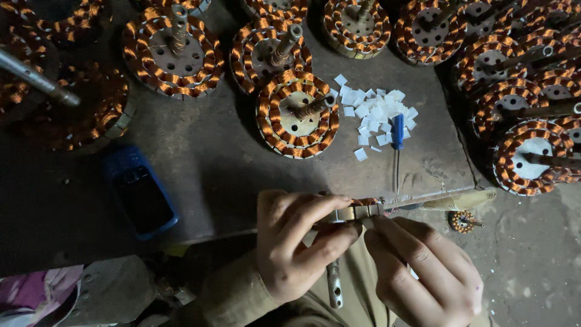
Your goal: The person is assembling a motor stator by inserting small white insulating pieces into the copper windings. They use a blue-handled screwdriver to push the pieces into place and their hands to adjust the component. The task involves repetitive insertion of these pieces into the slots of the stator.
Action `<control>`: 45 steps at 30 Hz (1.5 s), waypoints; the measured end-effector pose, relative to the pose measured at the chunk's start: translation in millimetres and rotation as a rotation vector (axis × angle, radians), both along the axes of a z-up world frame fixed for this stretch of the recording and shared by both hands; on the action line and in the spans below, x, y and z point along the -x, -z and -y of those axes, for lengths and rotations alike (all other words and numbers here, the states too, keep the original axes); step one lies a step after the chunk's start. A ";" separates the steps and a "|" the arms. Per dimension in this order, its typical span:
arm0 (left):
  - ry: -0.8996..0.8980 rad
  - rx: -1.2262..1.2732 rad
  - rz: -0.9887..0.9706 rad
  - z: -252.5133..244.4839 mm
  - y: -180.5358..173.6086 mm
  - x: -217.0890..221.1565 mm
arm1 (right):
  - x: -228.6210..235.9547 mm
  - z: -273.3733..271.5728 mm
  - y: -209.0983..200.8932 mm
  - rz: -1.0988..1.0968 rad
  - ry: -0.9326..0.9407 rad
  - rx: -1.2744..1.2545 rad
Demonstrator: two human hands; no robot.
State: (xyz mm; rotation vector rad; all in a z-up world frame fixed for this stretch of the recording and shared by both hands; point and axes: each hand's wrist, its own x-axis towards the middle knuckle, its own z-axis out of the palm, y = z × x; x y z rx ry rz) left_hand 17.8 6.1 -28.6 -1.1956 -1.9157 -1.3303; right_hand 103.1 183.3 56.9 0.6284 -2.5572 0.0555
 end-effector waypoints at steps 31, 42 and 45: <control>0.043 -0.182 0.282 -6.3 2.2 -2.2 | 7.5 26.9 8.7 -0.113 0.187 0.085; -0.010 -0.005 0.295 -4.1 -14.9 -7.9 | -2.2 16.7 25.7 -0.128 0.238 0.389; -0.004 0.005 0.310 -6.1 -17.3 -4.9 | 1.1 14.0 28.8 -0.167 0.155 0.320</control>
